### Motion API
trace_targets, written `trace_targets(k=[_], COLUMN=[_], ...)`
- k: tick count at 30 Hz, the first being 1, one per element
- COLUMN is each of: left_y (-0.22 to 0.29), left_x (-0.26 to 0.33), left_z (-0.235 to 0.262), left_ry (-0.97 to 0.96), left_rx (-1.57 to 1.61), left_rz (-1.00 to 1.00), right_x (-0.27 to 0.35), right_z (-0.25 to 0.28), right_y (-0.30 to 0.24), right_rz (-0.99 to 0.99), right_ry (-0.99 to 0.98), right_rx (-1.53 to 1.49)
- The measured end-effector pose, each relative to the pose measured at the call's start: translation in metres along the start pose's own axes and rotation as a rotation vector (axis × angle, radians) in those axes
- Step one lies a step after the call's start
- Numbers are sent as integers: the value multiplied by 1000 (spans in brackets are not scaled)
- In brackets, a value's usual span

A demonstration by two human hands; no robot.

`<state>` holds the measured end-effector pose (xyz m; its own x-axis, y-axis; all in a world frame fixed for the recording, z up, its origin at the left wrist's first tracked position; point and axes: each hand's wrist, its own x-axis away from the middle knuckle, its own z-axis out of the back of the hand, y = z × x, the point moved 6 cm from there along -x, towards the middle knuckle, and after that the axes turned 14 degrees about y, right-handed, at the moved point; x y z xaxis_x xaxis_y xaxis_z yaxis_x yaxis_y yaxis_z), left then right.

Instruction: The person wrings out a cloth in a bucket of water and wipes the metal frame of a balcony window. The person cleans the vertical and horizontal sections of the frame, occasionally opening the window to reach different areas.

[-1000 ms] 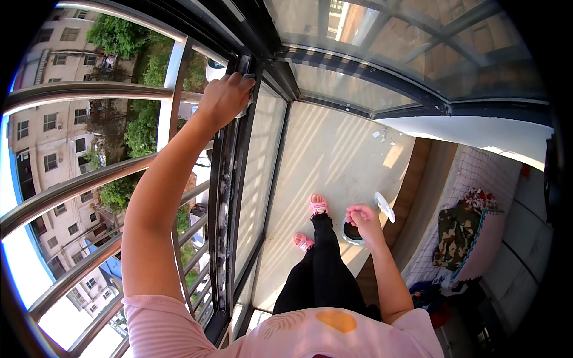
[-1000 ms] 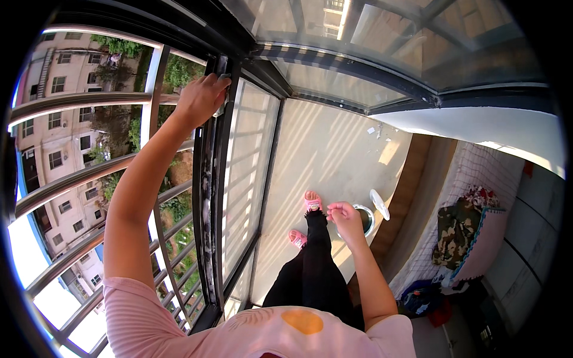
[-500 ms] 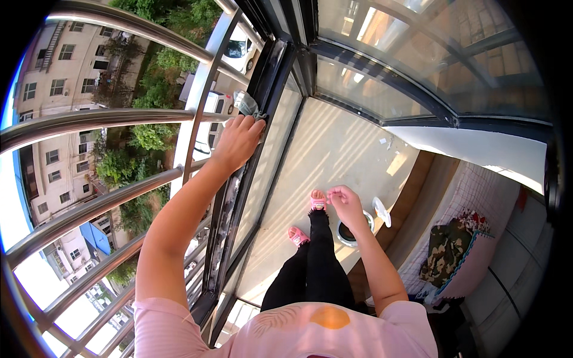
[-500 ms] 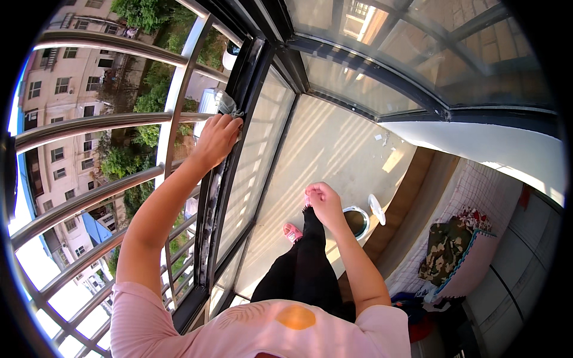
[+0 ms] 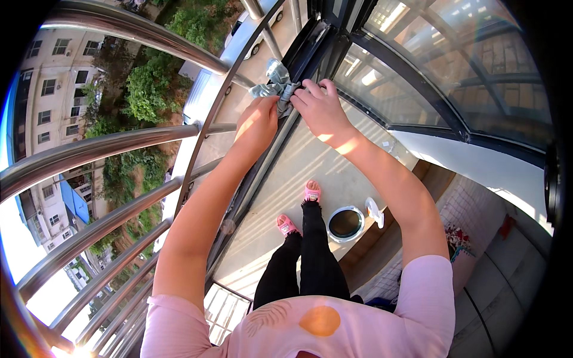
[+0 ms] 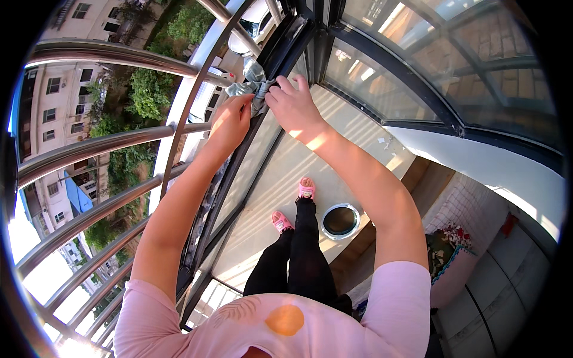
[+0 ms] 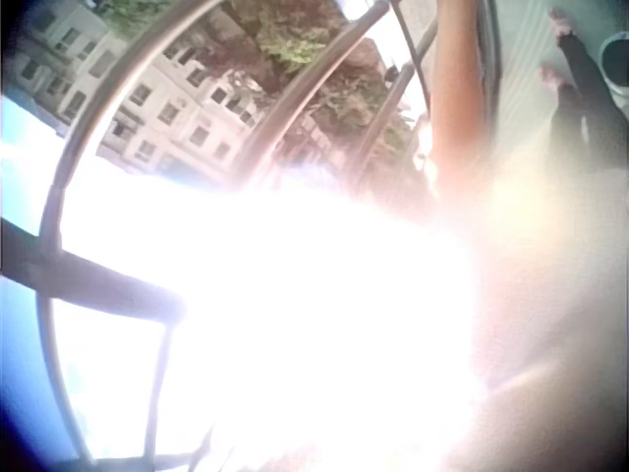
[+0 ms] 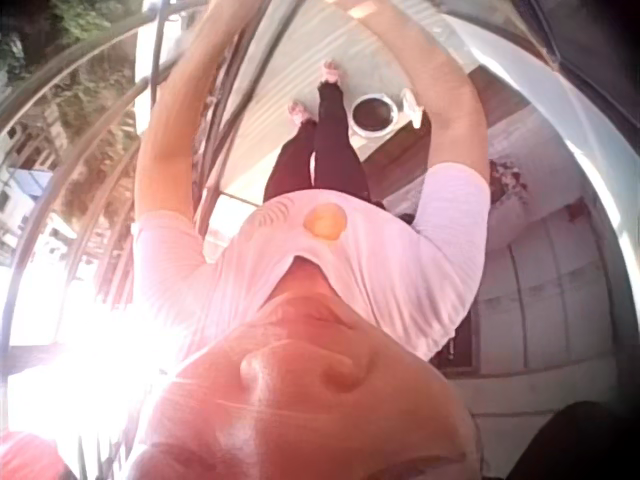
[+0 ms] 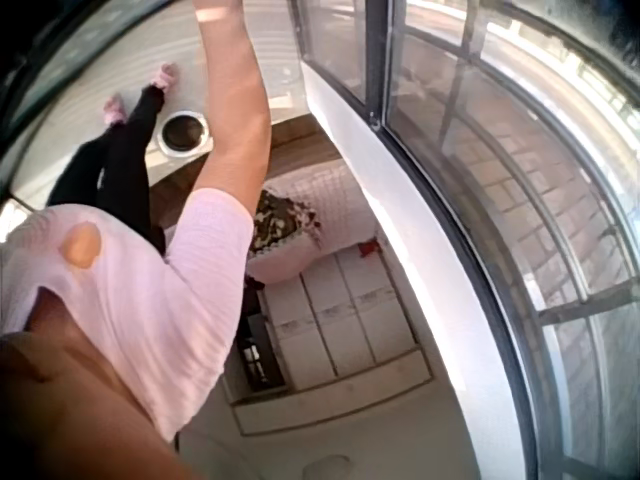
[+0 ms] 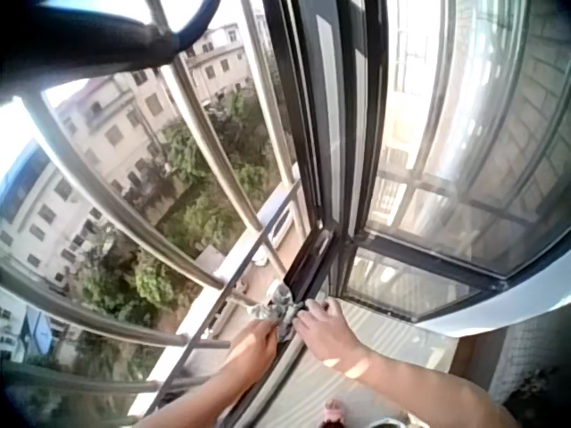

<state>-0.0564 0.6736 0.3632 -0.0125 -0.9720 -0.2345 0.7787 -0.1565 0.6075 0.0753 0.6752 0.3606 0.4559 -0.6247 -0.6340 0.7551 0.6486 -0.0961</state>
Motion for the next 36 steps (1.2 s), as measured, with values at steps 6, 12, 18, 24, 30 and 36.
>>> trace_targets(k=[6, 12, 18, 24, 30, 36], left_y=[-2, 19, 2, 14, 17, 9], left_x=[-14, -22, -30, -48, -40, -36], left_z=[-19, -1, -18, -26, -34, -39], left_ry=[-61, 114, -7, 71, -24, -191], left_rx=[-21, -72, -133, 104, 79, 29], left_rz=[-8, -25, -183, -218, -330, -309], right_x=[-10, -15, 1, 2, 2, -2], right_z=[4, 5, -4, -9, -7, -20], right_y=[1, 13, 15, 26, 29, 19], right_rz=[73, 27, 121, 47, 84, 6], right_ry=[26, 114, 28, -68, -76, -118], right_rx=[-82, -201, -101, 30, -50, -114])
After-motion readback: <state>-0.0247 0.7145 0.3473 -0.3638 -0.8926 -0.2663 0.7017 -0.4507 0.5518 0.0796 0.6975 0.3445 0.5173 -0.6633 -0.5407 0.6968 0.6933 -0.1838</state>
